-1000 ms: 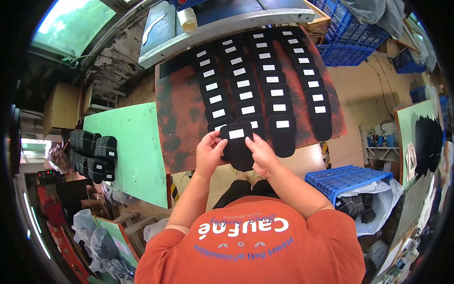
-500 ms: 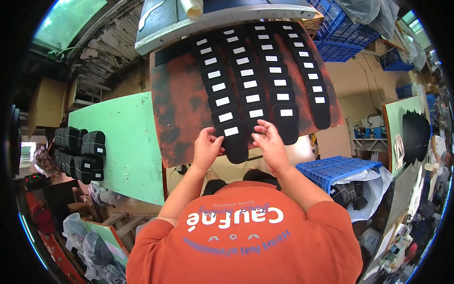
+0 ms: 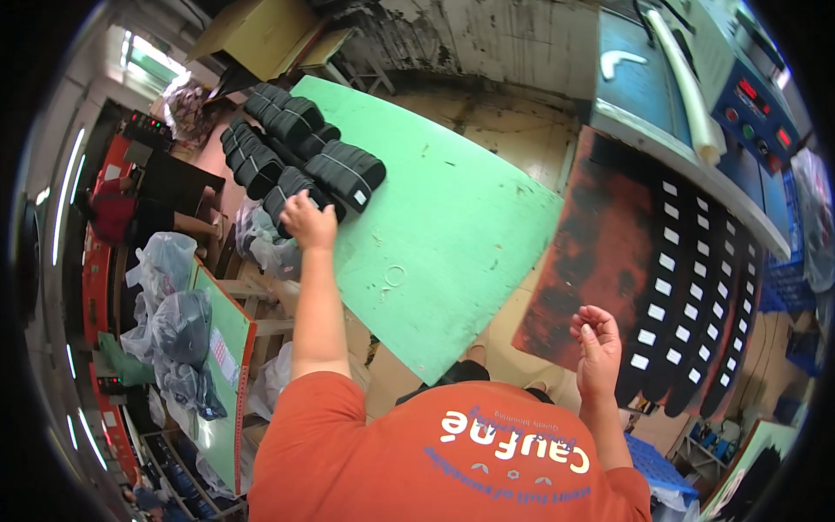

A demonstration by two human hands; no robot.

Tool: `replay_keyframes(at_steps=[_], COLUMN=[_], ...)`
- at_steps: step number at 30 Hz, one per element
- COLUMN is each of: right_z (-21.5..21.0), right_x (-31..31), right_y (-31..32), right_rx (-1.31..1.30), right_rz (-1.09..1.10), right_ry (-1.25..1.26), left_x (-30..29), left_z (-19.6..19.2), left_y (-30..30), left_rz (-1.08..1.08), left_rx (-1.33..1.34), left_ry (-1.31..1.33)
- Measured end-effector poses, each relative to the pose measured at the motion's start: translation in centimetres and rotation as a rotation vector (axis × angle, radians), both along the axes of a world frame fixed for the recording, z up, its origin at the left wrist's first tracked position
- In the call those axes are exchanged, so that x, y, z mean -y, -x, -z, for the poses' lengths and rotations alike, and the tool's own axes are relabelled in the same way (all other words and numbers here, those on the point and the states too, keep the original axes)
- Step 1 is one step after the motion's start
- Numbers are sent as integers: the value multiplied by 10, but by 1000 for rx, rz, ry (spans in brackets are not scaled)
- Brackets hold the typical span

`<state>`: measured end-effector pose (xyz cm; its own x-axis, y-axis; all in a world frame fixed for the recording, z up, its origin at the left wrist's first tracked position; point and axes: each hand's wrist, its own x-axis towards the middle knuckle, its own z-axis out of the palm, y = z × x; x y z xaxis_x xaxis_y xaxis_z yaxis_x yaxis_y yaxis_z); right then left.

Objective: Heat-pressing labels onto shoe components.

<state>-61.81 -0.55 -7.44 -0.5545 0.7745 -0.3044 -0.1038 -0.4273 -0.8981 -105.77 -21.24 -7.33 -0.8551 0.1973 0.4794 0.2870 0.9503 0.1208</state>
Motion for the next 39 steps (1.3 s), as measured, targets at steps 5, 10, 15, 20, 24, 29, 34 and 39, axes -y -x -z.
replay_keyframes(at_steps=[5, 10, 15, 20, 24, 29, 34, 39], right_z=[-4, 12, 21, 14, 24, 40, 35, 84], right_x=[19, 33, 41, 41, 24, 24, -6, -31], right_y=[61, 115, 197, 233, 208, 193, 178, 190], right_rx=[41, 115, -42, -309, -148, -56, -65, -193], right_rz=[-124, -481, -720, -649, -496, -310, -199, -74], right_ry=[-27, -93, -513, -171, 75, 53, 325, 639], left_x=[48, 92, 50, 0, -20, -47, -31, 19], left_z=[-8, 18, 12, 35, 5, -10, 7, 82], left_y=[67, 85, -27, -149, -179, -187, -200, -152], left_rz=[-292, 29, 291, 451, 531, 1030, 1350, 1015], left_rx=[130, 272, 743, 1263, 807, 317, 635, 548], left_ry=[122, -353, -1210, -1414, -757, -64, 169, 335])
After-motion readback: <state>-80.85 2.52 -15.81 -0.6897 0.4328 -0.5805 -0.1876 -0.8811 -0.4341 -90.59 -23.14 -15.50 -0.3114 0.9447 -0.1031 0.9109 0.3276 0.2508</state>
